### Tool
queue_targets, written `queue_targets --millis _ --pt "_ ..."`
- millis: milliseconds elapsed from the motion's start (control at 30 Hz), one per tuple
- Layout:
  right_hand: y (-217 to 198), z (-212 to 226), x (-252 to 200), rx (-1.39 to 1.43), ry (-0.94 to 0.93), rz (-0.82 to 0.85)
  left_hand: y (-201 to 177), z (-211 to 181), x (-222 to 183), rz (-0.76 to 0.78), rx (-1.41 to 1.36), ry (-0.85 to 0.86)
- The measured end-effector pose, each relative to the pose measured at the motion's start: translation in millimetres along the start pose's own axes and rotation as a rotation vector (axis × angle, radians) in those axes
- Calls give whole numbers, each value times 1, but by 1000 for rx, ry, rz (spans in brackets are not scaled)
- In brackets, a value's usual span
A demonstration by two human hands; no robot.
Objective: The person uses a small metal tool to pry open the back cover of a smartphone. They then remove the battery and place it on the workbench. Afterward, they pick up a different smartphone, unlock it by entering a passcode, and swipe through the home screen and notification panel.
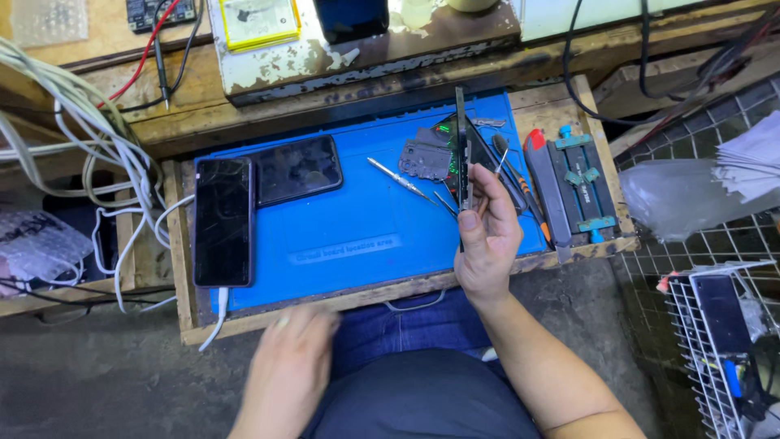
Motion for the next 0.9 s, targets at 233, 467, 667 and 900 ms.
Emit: queue_targets --millis 233,467,667,900 --pt "3 0 0 -20 -17 13 -17 17 -17 13 77 -144" --pt "3 -1 0 -110 5 28 16 -28 107 -200 -42 220" --pt "3 -3 1 -90 13 41 47 -24 151 -91 103 181" --pt "5 2 2 -80 37 50 54 -15 141 -213 63 241"
Point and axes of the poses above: each hand's wrist, its own x-axis towards the middle knuckle, its own y-axis out of the palm, z = x × y, the point moved 5 cm from there along x, towards the middle knuckle, and after that the axes turned 5 degrees about -z, right-handed, at the moved point
